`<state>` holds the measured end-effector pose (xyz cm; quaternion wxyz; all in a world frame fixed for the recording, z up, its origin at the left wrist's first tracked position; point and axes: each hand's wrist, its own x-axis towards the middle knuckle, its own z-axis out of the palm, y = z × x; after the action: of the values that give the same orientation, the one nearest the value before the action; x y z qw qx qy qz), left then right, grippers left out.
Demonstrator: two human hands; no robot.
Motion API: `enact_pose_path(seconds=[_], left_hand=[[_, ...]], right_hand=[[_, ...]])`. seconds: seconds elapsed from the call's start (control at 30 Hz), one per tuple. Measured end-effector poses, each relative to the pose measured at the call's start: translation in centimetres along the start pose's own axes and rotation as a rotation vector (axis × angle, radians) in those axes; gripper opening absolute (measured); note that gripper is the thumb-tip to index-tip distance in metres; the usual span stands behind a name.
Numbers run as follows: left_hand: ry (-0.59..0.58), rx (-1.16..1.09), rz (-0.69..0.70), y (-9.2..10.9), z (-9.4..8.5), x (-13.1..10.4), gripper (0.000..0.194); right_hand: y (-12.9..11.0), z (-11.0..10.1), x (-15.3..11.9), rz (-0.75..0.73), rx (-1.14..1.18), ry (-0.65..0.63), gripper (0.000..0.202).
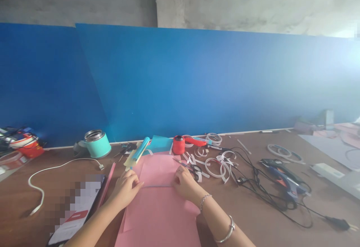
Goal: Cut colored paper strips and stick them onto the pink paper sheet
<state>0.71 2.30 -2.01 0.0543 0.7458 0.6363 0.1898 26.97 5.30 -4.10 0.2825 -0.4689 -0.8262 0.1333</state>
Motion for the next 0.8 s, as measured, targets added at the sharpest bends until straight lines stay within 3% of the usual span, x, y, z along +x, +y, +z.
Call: enact_pose_path(seconds=[0.23,0.47,0.8], left_hand=[[-0.009,-0.027,0.019,-0.04,-0.21,0.02,0.022],[-0.053,-0.04,-0.002,-0.05,-0.26,0.14,0.022],[-0.052,-0.028,0.004,0.22,-0.44,0.08,0.021]], right_hand=[[-0.37,-0.35,-0.23,-0.058,0.024,0.006,0.016],[-0.72,-0.73,-0.14,-0.032,0.038,-0.055,0.016],[-0.23,-0.36,-0.11,-0.024,0.024,-0.045,0.014]])
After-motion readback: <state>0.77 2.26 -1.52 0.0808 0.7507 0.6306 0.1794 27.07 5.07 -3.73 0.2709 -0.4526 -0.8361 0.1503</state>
